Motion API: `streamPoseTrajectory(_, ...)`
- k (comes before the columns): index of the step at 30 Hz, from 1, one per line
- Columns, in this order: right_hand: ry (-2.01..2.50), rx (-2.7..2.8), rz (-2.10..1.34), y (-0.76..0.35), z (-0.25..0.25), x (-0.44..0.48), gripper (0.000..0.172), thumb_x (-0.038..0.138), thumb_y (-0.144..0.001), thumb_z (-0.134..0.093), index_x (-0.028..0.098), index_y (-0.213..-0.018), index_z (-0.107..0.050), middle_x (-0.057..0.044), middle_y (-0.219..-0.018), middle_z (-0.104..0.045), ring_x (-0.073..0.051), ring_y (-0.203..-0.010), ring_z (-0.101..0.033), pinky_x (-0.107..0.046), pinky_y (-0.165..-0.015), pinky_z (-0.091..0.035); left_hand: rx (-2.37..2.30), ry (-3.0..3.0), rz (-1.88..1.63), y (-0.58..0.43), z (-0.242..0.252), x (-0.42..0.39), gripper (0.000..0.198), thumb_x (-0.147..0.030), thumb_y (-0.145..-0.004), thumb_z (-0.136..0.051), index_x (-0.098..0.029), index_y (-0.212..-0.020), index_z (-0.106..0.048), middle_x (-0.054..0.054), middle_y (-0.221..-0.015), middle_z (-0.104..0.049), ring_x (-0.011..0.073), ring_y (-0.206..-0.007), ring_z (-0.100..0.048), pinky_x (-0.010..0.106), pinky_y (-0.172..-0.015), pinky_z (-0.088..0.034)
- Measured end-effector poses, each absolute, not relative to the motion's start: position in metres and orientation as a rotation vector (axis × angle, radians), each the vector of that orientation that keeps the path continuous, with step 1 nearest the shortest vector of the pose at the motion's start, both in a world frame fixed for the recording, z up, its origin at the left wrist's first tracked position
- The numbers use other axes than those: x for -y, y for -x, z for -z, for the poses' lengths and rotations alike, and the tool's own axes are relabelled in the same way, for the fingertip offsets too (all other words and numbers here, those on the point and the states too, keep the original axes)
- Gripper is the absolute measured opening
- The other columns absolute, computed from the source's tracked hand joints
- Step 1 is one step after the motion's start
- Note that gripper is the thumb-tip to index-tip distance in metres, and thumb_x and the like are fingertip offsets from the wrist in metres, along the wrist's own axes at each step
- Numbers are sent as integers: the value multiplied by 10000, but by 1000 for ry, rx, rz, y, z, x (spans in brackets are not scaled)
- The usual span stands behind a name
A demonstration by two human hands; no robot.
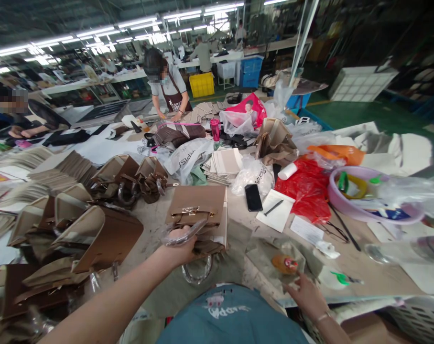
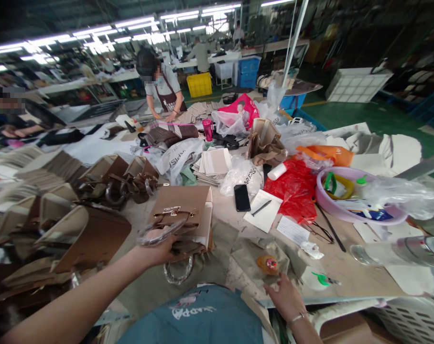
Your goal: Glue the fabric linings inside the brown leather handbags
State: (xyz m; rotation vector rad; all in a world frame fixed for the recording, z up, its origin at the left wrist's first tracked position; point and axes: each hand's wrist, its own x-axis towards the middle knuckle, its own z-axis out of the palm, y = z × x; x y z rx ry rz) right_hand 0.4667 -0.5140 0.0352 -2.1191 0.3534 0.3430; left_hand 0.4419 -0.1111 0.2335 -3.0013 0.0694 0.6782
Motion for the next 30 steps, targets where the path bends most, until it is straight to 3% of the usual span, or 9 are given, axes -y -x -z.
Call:
streamPoseTrajectory(2,1943,-259,-758,-454,-74,501,350,531,-546,-758,233,-700,-659,-47,-612,-621,-291,-652,-622,-467,-701,-485,-52,3002,-685,-444,-231,112,341,-326,-713,-555,-142,-943,-726,207,-972,-629,331,-805,-651,411,-658,-478)
streamPoseTrajectory(5,1346,-125,-1158,-448,-134,450,391,556,-756,-649,214,-938,-702,-100,-897,-703,-231,-789,-659,-370,-737,-498,8,3013,-685,-449,-226,115,332,-331,-708,-559,-145,-936,-713,197,-976,-631,325,-814,-652,405,-659,-493)
streamPoseTrajectory(7,1040,-76,-1202,-452,-160,400,468,523,-745,-704,184,-1064,-659,-125,-1043,-689,-227,-953,-657,-347,-835,-487,33,3020,-671,-450,-225,118,323,-326,-727,-553,-150,-954,-703,190,-992,-628,316,-832,-652,393,-676,-492)
streamPoseTrajectory(10,853,-62,-1297,-467,-173,326,547,518,-645,-799,185,-1039,-616,-95,-1085,-655,-225,-954,-657,-342,-764,-516,-15,3011,-659,-449,-226,124,312,-323,-751,-556,-144,-965,-696,198,-1003,-618,319,-850,-655,377,-682,-479)
streamPoseTrajectory(13,837,-105,-1246,-477,-168,272,532,595,-645,-754,152,-910,-622,-57,-874,-656,-180,-796,-650,-340,-721,-528,-8,2995,-649,-445,-229,130,326,-294,-792,-504,-133,-1012,-683,196,-995,-611,330,-842,-658,393,-666,-478)
streamPoseTrajectory(18,1000,-263,-1013,-472,-157,229,303,440,-660,-701,166,-681,-573,5,-565,-579,-165,-543,-575,-336,-599,-506,-11,2984,-585,-423,-230,140,403,-197,-799,-467,-171,-1164,-637,184,-1055,-609,328,-891,-640,464,-786,-473)
streamPoseTrajectory(25,1201,-263,-615,-475,-142,219,210,328,-628,-658,218,-803,-621,-30,-792,-717,-240,-838,-656,-324,-705,-508,-295,3469,-355,-358,-202,116,405,-315,-894,-404,-254,-1254,-578,153,-1482,-391,332,-1360,-353,535,-1120,-250)
streamPoseTrajectory(27,1253,-241,-583,-480,-136,222,180,368,-669,-638,232,-784,-623,-34,-765,-716,-253,-839,-662,-337,-697,-512,36,3717,-310,-340,-188,106,369,-373,-902,-366,-257,-1159,-605,146,-1439,-446,299,-1350,-380,483,-1115,-305)
streamPoseTrajectory(30,1342,-191,-566,-483,-127,226,180,423,-718,-603,243,-721,-610,-36,-683,-698,-259,-789,-665,-350,-673,-512,1279,4054,-450,-327,-171,97,334,-454,-845,-447,-249,-1074,-577,158,-1253,-598,308,-1215,-536,476,-1028,-432)
